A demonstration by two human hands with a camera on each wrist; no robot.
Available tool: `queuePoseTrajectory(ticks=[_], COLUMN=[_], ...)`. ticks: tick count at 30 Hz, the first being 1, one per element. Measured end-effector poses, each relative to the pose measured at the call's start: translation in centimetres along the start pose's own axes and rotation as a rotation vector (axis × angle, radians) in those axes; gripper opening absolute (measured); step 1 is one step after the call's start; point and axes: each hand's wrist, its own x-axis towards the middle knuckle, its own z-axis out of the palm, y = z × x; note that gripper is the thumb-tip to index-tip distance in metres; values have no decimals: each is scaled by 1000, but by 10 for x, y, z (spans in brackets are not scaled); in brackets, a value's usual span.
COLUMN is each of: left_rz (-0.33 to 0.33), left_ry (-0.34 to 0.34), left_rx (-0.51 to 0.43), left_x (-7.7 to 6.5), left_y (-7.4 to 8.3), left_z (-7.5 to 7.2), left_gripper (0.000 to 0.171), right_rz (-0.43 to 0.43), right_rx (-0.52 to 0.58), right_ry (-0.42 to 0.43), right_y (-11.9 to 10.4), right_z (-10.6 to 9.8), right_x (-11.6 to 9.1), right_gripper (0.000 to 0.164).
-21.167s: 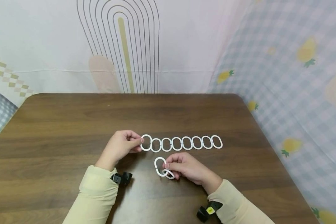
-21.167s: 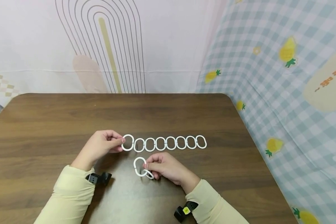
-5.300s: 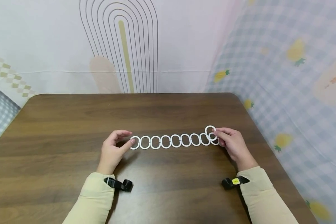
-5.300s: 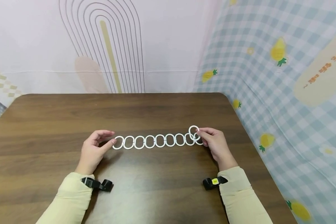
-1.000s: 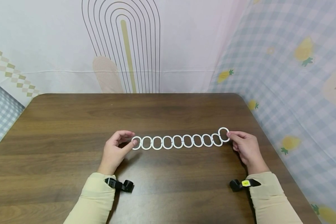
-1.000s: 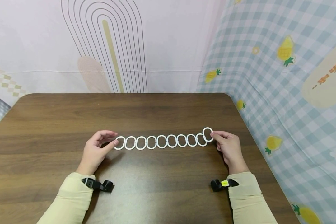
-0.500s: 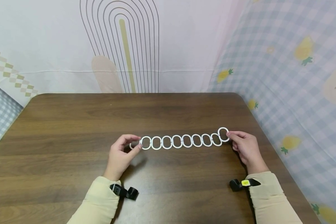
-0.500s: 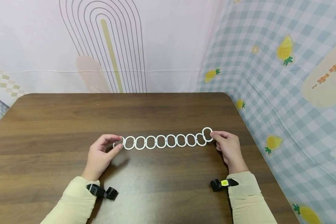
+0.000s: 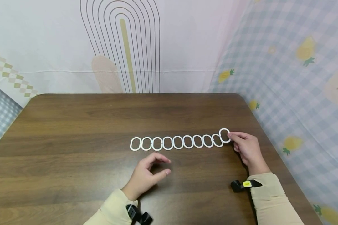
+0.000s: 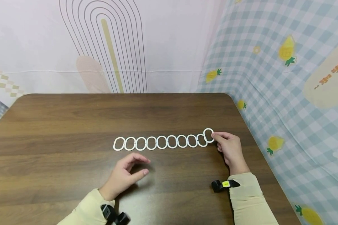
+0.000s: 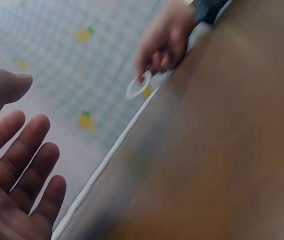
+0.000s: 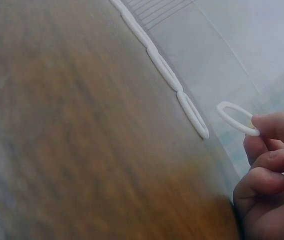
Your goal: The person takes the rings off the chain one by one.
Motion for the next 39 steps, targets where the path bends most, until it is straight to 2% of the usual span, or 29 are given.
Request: queuePoseTrajectory(ticks=[6, 10, 15, 28, 35, 37, 39], left_rz=[-43, -51, -25, -47, 37, 36, 1], left_ry=[-129, -186, -190, -205, -210, -214, -219], left_rx=[-56, -65, -48, -40, -5, -8, -17], left_x=[-12, -17, -18, -17, -17, -18, -18], left_y=[8, 11, 11, 11, 8, 7, 8], left_z=[23, 32, 34, 35, 35, 35, 35], left_gripper=[27, 27, 25, 24, 22, 22, 23], right_rz=[2, -1, -4, 7, 14, 16, 18], right_rx=[-3, -3, 4, 0, -39, -41, -37], right_ry=[6, 5, 12, 13, 35, 37, 38], right_y=[1, 2, 2, 4, 4, 4, 4], right_z=[0, -1, -1, -3, -5, -6, -7], right_x=[1, 1, 2, 5, 5, 5, 6], right_gripper=[16, 17, 18, 15, 15, 15, 14])
